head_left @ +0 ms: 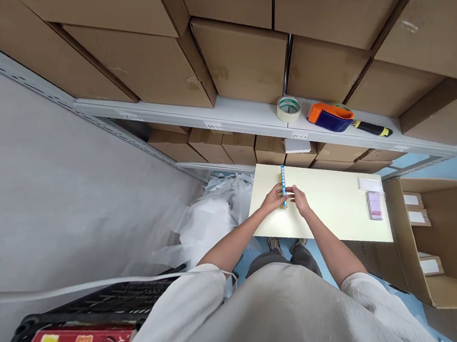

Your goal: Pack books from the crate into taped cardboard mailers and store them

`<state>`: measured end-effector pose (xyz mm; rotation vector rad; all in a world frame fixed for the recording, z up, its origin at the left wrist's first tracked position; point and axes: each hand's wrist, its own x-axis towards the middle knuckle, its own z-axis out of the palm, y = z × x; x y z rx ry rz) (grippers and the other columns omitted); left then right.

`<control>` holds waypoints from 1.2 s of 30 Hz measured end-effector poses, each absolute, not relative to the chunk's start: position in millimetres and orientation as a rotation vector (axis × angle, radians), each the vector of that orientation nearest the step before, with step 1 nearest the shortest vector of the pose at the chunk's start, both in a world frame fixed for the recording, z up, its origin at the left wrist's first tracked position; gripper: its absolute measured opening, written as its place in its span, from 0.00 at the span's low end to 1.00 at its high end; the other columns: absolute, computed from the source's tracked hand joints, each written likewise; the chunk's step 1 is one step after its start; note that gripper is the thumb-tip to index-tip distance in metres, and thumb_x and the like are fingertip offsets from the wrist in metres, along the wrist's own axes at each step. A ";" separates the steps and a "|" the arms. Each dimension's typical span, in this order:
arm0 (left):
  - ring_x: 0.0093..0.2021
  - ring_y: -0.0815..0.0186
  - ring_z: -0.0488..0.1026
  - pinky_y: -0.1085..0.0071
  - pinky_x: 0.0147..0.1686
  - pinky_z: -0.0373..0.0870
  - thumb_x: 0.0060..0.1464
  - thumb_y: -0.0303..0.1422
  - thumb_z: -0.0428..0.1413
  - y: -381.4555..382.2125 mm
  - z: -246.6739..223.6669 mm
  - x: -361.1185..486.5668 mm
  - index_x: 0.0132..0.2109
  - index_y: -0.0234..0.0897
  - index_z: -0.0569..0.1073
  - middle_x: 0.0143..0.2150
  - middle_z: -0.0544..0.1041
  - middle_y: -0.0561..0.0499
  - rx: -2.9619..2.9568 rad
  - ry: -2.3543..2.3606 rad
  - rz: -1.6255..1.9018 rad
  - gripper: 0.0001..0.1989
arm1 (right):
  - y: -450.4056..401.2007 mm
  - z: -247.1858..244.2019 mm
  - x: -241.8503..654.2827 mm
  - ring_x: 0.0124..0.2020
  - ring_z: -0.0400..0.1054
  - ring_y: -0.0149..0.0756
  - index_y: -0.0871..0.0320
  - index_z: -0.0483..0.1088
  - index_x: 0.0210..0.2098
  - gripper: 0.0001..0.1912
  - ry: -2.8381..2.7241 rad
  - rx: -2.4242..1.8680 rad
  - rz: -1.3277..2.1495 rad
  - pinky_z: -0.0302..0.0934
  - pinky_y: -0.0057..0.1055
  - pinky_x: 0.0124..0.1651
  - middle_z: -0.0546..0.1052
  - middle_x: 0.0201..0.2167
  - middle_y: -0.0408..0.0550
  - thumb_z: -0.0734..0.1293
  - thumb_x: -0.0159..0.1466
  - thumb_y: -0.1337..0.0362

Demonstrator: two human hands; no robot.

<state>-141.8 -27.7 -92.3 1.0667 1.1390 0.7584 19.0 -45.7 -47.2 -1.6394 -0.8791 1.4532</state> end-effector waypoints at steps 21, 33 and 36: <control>0.77 0.51 0.62 0.58 0.75 0.59 0.65 0.28 0.54 -41.1 -89.0 -207.3 0.71 0.37 0.70 0.76 0.68 0.39 1.669 1.652 0.245 0.29 | -66.7 -75.6 8.7 0.60 0.76 0.48 0.55 0.77 0.63 0.23 -1.284 -2.021 1.531 0.70 0.40 0.63 0.77 0.66 0.56 0.69 0.70 0.60; 0.84 0.44 0.37 0.46 0.80 0.43 0.58 0.29 0.57 -76.9 -118.8 -212.8 0.80 0.36 0.54 0.85 0.42 0.38 1.931 1.341 -0.141 0.45 | -80.9 -82.2 -4.1 0.79 0.48 0.59 0.54 0.50 0.81 0.40 -2.358 -2.123 1.212 0.48 0.54 0.76 0.47 0.83 0.59 0.64 0.73 0.56; 0.84 0.45 0.35 0.46 0.80 0.42 0.58 0.30 0.57 -68.0 -122.2 -212.9 0.81 0.35 0.52 0.85 0.41 0.37 1.923 1.354 -0.136 0.46 | -76.1 -83.8 -8.1 0.80 0.43 0.59 0.53 0.43 0.83 0.42 -2.491 -2.185 1.122 0.42 0.55 0.77 0.44 0.83 0.59 0.61 0.75 0.57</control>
